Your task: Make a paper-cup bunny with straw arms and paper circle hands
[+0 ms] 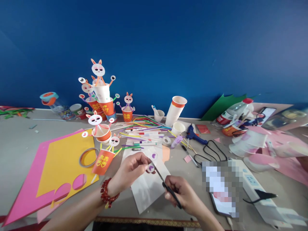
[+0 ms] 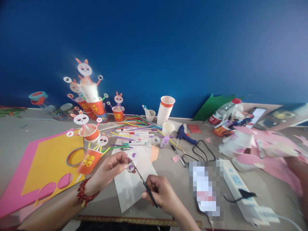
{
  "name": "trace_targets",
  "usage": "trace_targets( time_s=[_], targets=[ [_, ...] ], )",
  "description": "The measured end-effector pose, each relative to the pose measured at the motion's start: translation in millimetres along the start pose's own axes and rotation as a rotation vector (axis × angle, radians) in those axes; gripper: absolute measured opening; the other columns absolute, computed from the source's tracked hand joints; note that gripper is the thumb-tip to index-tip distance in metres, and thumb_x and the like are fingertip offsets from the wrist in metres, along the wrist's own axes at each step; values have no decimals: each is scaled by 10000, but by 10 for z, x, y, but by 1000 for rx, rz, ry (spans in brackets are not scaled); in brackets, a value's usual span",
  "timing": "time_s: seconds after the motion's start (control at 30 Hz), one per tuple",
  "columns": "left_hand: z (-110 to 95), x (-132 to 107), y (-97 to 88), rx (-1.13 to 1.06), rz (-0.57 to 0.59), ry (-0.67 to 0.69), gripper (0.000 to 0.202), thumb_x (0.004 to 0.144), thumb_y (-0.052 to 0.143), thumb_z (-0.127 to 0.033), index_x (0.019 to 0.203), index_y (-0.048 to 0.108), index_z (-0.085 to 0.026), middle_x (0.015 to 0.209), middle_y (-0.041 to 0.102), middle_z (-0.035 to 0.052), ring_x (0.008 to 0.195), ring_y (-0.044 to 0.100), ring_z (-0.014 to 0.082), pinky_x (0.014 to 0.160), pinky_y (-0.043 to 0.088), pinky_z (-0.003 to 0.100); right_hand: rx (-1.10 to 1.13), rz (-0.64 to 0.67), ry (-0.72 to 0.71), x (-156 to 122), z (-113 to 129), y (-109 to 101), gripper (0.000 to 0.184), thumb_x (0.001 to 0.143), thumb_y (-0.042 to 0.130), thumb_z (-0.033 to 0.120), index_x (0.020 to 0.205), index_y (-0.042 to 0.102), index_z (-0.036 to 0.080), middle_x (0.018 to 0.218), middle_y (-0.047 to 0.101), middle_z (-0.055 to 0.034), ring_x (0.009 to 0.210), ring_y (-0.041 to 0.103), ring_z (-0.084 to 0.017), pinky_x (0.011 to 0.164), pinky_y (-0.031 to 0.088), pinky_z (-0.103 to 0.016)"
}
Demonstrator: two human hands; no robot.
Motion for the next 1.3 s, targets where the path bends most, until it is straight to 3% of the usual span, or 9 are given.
trace_targets(
  time_s=[0.53, 1.3],
  targets=[
    [-71, 19, -6, 49, -8, -42, 162, 803, 643, -243, 722, 524, -165, 802, 674, 50, 772, 660, 183, 735, 494, 300, -52, 4, -7, 11, -2, -36, 530, 695, 749, 610, 634, 411, 207, 477, 434, 70, 410, 384, -70, 416, 241, -191],
    [-89, 50, -52, 138, -4, -27, 135, 795, 607, -228, 711, 522, -165, 814, 666, 64, 763, 625, 174, 710, 465, 287, -50, 4, 15, 3, 30, -34, 522, 691, 762, 586, 624, 408, 209, 462, 434, 79, 399, 376, -67, 413, 241, -192]
  ],
)
Point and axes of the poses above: each hand's wrist, its own x-axis towards the middle knuckle, its own y-axis out of the palm, z = x × y, the point moved 3 cm from there along x, towards the middle knuckle
